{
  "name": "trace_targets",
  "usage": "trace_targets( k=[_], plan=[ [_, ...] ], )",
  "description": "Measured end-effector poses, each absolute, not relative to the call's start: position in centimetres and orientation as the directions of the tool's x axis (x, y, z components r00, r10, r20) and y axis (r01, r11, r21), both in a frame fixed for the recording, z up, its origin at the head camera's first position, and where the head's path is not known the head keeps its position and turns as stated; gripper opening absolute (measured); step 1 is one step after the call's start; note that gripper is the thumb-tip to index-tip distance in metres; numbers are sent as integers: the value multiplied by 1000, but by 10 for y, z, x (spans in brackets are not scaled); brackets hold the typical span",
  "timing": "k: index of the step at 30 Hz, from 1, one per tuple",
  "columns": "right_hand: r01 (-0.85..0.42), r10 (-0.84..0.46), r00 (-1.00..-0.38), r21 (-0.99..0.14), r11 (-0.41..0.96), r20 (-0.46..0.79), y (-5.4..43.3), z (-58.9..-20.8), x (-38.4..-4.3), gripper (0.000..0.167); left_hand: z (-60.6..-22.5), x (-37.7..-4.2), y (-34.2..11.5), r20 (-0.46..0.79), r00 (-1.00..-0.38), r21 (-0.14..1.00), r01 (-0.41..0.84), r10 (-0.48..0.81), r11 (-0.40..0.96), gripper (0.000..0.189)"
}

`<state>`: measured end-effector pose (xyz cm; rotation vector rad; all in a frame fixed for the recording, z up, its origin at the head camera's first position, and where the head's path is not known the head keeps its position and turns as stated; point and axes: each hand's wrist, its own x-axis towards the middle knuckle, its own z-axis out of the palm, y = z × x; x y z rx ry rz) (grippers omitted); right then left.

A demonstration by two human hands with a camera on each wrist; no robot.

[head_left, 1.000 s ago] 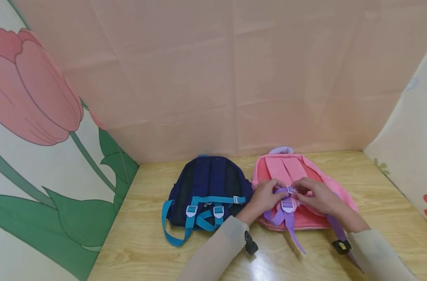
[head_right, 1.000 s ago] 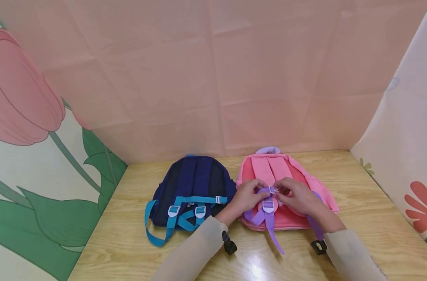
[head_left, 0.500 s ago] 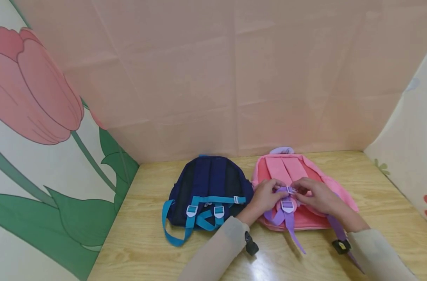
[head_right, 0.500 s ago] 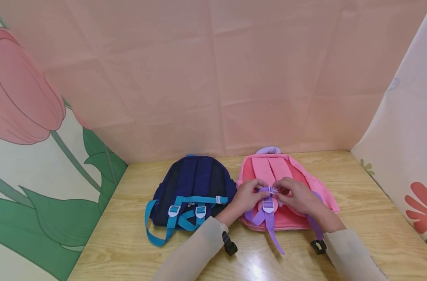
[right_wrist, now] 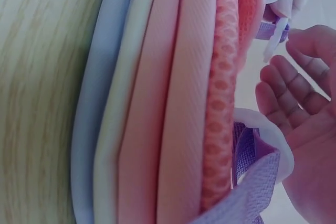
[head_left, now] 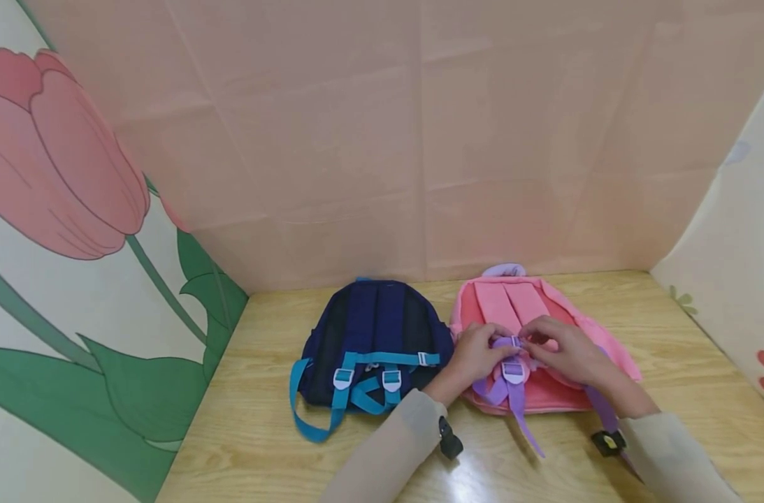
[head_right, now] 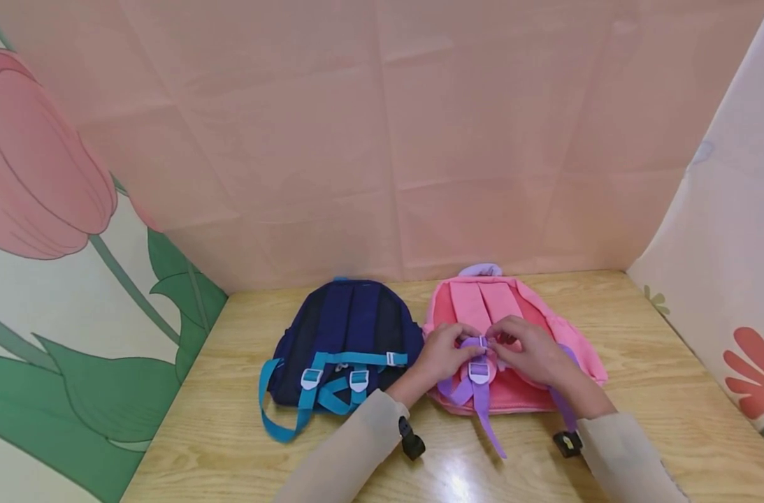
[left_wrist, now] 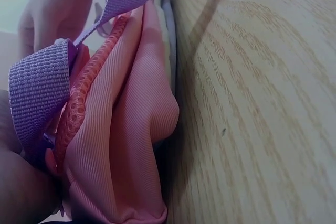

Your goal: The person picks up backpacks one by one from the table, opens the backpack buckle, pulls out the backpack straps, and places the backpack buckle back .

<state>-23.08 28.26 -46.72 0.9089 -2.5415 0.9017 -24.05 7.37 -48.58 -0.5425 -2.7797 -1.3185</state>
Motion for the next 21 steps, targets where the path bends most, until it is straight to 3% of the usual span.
trace_targets(
  k=[21],
  plan=[
    [-639, -482, -769, -506, 580, 419, 279, -472, -237, 28, -482, -239, 73, 138, -923, 685, 351, 359, 638, 25]
  ],
)
